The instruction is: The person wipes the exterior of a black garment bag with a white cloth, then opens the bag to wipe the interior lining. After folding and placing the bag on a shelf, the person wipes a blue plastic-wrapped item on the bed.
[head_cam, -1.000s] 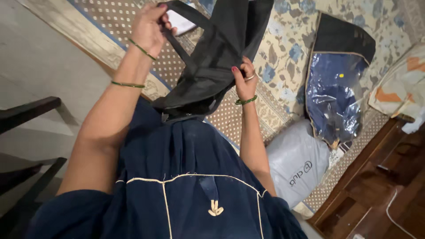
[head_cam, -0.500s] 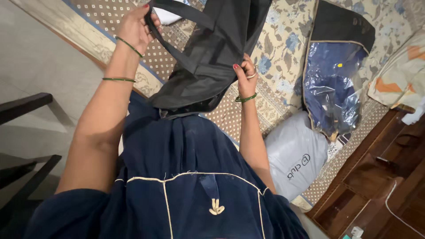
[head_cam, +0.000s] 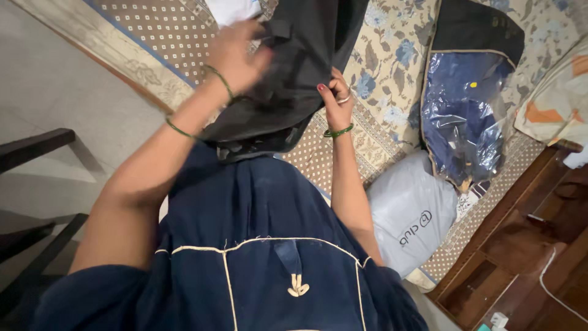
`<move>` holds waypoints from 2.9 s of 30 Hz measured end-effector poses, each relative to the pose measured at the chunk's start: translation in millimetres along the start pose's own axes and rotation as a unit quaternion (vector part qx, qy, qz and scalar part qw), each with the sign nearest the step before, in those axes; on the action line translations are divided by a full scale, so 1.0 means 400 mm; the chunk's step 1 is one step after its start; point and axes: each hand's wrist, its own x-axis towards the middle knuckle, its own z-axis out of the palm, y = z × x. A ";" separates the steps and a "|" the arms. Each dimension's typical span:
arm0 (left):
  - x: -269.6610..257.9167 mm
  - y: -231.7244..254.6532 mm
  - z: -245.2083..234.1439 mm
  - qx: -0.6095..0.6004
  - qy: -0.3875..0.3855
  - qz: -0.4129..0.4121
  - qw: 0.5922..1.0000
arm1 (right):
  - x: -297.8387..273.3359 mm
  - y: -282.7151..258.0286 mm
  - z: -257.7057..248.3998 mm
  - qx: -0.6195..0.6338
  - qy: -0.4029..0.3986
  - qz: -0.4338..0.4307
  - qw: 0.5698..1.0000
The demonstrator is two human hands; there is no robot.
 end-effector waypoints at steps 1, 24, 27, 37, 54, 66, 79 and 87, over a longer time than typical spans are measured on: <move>-0.004 0.057 0.013 0.013 -0.041 0.042 0.998 | 0.003 0.007 0.001 -0.016 -0.002 -0.005 1.000; -0.032 -0.250 -0.076 -0.193 -0.036 -0.120 0.973 | -0.021 0.023 0.032 0.152 0.175 0.119 0.965; -0.029 -0.247 -0.098 -0.273 -0.043 -0.135 0.952 | -0.043 -0.004 0.037 0.139 0.180 0.142 0.963; -0.032 -0.189 -0.141 -0.498 -0.116 -0.196 0.837 | -0.042 -0.201 0.181 -0.089 -0.007 0.021 0.996; -0.015 -0.367 -0.022 -0.313 0.082 -0.176 0.930 | -0.023 -0.068 0.078 0.151 0.103 0.057 0.981; 0.029 -0.239 -0.068 -0.183 0.053 -0.083 0.978 | -0.057 -0.046 0.000 0.126 0.189 0.106 0.968; 0.064 -0.144 -0.091 -0.341 0.017 -0.212 0.916 | 0.038 -0.469 0.044 0.055 0.059 -0.090 0.993; 0.069 -0.071 -0.131 -0.421 -0.019 -0.123 0.899 | 0.015 -0.450 0.115 0.069 -0.004 -0.046 0.997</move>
